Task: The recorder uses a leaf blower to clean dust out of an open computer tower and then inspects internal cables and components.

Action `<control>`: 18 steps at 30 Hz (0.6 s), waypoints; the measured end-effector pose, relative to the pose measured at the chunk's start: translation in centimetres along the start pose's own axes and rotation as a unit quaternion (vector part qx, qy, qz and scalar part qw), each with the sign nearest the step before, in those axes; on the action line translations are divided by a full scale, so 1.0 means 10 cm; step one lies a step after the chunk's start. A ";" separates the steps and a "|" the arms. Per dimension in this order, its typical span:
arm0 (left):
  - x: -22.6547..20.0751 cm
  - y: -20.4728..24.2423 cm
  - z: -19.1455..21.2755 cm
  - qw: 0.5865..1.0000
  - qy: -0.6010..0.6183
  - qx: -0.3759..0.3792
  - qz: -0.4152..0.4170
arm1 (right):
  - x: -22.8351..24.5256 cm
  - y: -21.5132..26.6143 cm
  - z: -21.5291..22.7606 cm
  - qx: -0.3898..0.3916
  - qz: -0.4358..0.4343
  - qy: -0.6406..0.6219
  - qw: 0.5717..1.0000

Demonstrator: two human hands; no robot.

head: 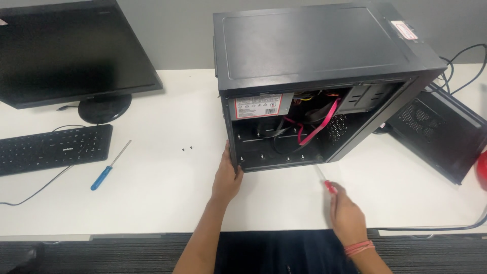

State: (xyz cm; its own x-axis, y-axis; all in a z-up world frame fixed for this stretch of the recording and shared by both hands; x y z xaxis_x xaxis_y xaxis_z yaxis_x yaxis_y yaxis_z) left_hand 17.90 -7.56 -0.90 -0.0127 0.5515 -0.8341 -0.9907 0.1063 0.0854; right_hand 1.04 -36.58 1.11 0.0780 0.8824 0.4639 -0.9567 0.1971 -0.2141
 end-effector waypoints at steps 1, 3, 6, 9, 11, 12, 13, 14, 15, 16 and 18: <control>-0.02 0.00 0.01 1.000 -0.001 0.000 -0.007 | 0.04 0.03 -0.09 0.027 0.065 -0.016 0.997; -0.01 -0.01 0.00 1.000 -0.002 0.005 0.001 | 0.15 0.05 -0.02 0.020 0.092 -0.013 0.995; 0.04 -0.02 -0.02 1.000 -0.003 -0.002 -0.010 | 0.05 0.05 -0.08 0.020 0.083 -0.003 0.996; 0.01 0.00 0.00 1.000 -0.001 -0.008 -0.019 | 0.05 0.05 -0.13 0.040 0.078 -0.005 0.996; 0.00 -0.02 -0.01 1.000 0.001 -0.003 0.000 | 0.14 0.04 -0.11 0.060 0.109 -0.016 0.992; 0.02 -0.03 -0.03 1.000 -0.010 0.002 0.004 | 0.11 0.03 -0.08 0.064 0.073 -0.026 0.995; 0.05 -0.03 -0.02 1.000 -0.023 0.008 0.010 | 0.10 0.05 -0.07 0.068 0.034 -0.038 0.996; 0.07 -0.10 -0.03 0.999 -0.026 0.010 0.017 | 0.07 -0.02 -0.09 0.075 0.032 -0.041 0.996; 0.08 -0.08 -0.05 1.000 -0.018 0.003 -0.010 | 0.11 0.00 -0.07 0.044 0.085 -0.067 0.993; 0.11 -0.05 -0.08 0.999 -0.009 -0.004 -0.037 | 0.13 0.02 -0.05 0.011 0.136 -0.093 0.986; 0.15 0.09 -0.08 1.000 -0.002 0.004 -0.028 | 0.26 0.14 0.09 0.023 0.138 -0.123 0.983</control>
State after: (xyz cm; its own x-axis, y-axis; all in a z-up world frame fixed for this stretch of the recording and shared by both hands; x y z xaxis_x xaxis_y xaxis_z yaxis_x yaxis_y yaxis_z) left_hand 16.91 -7.33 -2.56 0.0434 0.5471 -0.8359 -0.9886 0.1440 0.0429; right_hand -0.32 -34.40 2.80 -0.2505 0.7689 0.5883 -0.9440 -0.0594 -0.3245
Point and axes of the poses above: each hand's wrist, its own y-axis away from the middle knuckle, its own z-axis out of the back of the hand, x = y × z, the point moved 6 cm from there along -y, towards the middle knuckle, and after that the axes turned 12 degrees about z, right-handed, at the moved point
